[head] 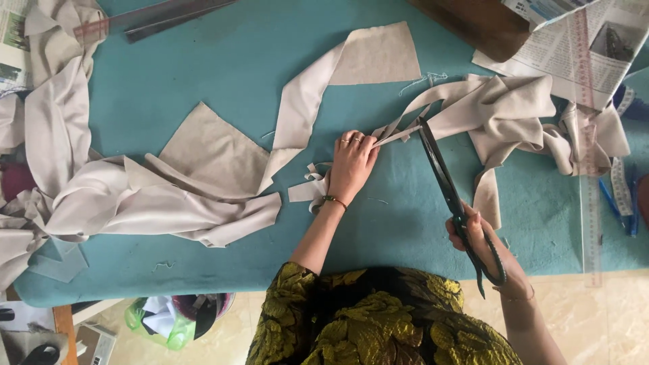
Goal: The person lays a large piece of beige fabric flat on a teal work surface and smooths it out. They place a white paper pattern on top of the fabric, align it, and then use a pair of large shears to cut the fabric along the pattern's edges. After cutting, the person removes the pattern and trims the remaining fabric into smaller strips.
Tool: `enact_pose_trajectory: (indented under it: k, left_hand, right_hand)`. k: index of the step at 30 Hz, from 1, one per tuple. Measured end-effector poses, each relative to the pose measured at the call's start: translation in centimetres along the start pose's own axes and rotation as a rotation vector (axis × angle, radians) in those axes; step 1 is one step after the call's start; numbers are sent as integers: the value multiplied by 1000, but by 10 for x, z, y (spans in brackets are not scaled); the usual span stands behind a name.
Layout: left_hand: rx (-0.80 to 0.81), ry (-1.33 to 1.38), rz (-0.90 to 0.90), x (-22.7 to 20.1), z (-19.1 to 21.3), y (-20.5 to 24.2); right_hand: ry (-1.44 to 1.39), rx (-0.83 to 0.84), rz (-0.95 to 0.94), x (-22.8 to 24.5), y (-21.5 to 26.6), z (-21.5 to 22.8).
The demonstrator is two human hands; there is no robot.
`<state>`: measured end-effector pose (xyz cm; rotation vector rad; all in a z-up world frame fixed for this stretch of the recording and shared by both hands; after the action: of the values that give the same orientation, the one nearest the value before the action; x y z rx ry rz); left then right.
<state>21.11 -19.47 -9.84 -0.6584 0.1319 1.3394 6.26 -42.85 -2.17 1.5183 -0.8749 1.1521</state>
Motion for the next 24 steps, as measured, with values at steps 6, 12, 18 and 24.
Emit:
enact_pose_trajectory:
  k: [6,12,18,24]
  left_hand:
    - [27,40,10,1,3,3]
    - [13,160,45,9,19,10]
    - [91,189,212,36,125,56]
    - [51,366,816,113,211,141]
  right_hand:
    - [-34,-22,12,-31,1,2]
    - [1,-41,54,-14,3,0]
    - [-32,-147,99,-69,15,47]
    - [-48,-186,131,-12,30,34]
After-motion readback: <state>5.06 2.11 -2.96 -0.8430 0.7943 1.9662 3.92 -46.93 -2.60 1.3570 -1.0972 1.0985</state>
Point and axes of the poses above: each hand's wrist, its own y-axis away from the middle knuckle, its own z-axis out of the back of the hand, x = y × z, the point moved 7 cm from there along -y, towards the middle knuckle, and after that the axes turned 11 degrees about z, right-handed, at the moved point
